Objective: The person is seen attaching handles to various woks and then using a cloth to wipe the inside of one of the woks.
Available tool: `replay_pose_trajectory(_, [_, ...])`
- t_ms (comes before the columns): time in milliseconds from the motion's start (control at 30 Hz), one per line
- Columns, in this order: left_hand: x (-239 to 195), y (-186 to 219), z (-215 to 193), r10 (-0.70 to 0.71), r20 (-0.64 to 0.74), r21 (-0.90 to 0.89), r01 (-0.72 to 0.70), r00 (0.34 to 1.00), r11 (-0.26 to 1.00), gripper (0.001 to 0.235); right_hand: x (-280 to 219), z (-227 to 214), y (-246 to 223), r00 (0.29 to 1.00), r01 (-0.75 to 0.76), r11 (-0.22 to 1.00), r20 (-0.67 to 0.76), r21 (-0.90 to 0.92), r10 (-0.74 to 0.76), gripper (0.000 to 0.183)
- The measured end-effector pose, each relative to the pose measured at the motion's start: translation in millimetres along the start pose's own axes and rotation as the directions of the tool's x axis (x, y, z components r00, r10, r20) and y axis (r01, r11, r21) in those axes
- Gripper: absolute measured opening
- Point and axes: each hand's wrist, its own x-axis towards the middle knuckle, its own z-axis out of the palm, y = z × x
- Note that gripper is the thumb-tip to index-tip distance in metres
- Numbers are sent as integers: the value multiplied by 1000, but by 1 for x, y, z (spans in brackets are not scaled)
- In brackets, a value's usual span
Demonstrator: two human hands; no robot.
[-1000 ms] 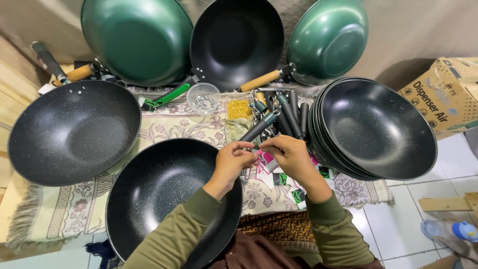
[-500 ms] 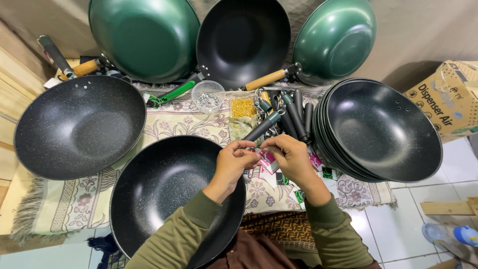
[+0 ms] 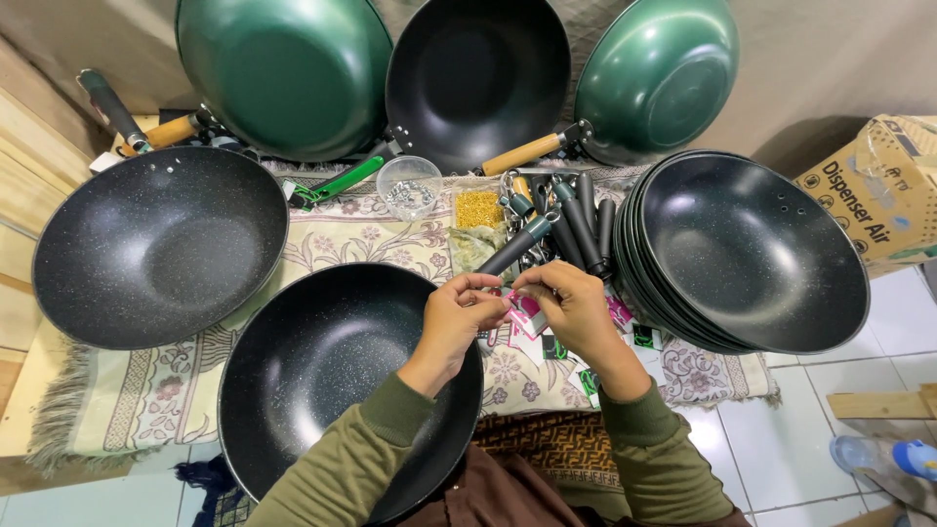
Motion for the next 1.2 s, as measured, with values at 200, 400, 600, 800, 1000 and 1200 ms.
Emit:
replay_pose_trajectory(200, [-4,4,-1,3,-1,-12,-3,1000,1000,39,0,0,0,1000,9,1000,3,-9,-9,7])
replay_pose_trajectory(400, [-6,5,-1,2,5,-2,-2,1000,1000,40,0,1,-4,1000,-1,1000,5,-2,1,7])
replay_pose_trajectory(600, [-6,3,-1,3,7,-4,-2,1000,1000,41,-1,1,-3,1000,12,1000,6,-6,-12,6])
replay_pose_trajectory(800, [-5,3,-1,-35,6,-1,35,999,999,45,-2,3,-4,1000,14,999,16,-35,-14,7])
replay_pose_trajectory(1000, [-1,-4,-4,-126,49,-74,129,991,989,43,-5,6,-1,1000,-5,999,8,-46,6,7])
replay_pose_trajectory(1200, [2,-9,-6,-175,56,-163,182,983,970,40,-6,9,4,1000,2,997,7,-73,-2,7])
